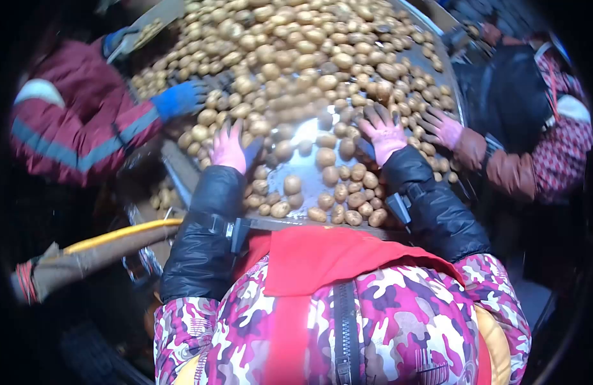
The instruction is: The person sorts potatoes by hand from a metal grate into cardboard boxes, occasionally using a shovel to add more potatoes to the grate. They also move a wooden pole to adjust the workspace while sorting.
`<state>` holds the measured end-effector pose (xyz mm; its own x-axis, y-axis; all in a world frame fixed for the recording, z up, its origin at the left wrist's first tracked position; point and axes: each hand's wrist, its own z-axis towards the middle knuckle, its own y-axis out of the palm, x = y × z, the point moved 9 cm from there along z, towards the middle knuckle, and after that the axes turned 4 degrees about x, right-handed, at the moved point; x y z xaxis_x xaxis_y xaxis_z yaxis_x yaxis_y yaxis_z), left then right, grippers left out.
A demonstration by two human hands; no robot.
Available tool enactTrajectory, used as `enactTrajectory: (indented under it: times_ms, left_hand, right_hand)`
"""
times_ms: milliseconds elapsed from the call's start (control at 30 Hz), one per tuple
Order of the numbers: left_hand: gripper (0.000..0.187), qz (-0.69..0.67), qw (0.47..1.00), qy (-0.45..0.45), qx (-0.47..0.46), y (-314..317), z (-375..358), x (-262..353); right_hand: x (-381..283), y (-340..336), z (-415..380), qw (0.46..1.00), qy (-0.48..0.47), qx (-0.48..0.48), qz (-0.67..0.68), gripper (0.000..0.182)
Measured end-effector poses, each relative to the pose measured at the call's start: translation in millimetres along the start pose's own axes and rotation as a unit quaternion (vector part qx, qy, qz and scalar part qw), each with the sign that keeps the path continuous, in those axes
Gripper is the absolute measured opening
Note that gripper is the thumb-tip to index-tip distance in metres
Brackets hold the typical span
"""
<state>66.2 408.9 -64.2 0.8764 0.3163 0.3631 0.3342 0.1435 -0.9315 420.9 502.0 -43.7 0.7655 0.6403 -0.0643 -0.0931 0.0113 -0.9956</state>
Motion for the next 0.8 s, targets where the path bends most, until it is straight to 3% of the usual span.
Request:
enactTrajectory:
  times_ms: [33,100,167,233,267,367,467,533,567,633,800]
  left_hand:
    - [0.084,0.079,0.996,-0.011,-0.034,2.3,-7.2,23.6]
    - [0.083,0.105,0.993,0.025,-0.036,19.5,-20.7,56.5]
    - [0.085,0.081,0.982,0.137,-0.102,32.7,-42.2,114.4]
    - [0.091,-0.047,0.948,0.283,-0.137,53.4,-77.6,163.6]
    - [0.094,0.079,0.926,0.301,-0.212,71.0,-98.4,179.6]
    - [0.091,-0.030,0.895,0.350,-0.276,69.0,-121.3,184.7]
    - [0.088,-0.026,0.905,0.382,-0.184,53.3,-118.6,148.3]
    - [0.076,-0.168,0.937,0.302,-0.050,4.2,-94.5,122.1]
    - [0.072,-0.172,0.959,0.216,-0.068,-0.5,-84.1,96.9]
    - [0.066,-0.098,0.987,0.128,0.027,-8.2,-80.9,46.0]
    - [0.059,-0.040,0.989,0.140,0.027,-15.9,-104.4,24.8]
  right_hand:
    - [7.8,6.3,-14.4,0.999,0.033,-0.004,-0.008,0.061]
    - [-2.5,0.9,-56.4,0.997,0.073,-0.003,-0.003,0.067]
    - [-0.9,15.9,-103.9,0.987,0.126,-0.039,0.086,0.073]
    - [-14.3,12.9,-133.2,0.990,0.106,-0.059,0.070,0.081]
    - [-19.0,7.1,-142.6,0.988,0.114,-0.057,0.089,0.081]
    - [-25.1,-4.4,-159.8,0.984,0.114,-0.050,0.125,0.081]
    - [-39.8,-4.6,-157.4,0.990,0.075,-0.041,0.113,0.078]
    - [-53.8,-9.7,-143.6,0.992,0.042,-0.023,0.116,0.075]
    - [-59.7,-8.1,-133.4,0.992,0.025,-0.021,0.123,0.074]
    - [-71.4,-5.1,-112.5,0.991,-0.008,-0.017,0.134,0.072]
    - [-107.3,-25.9,-42.7,0.983,-0.066,0.043,0.168,0.058]
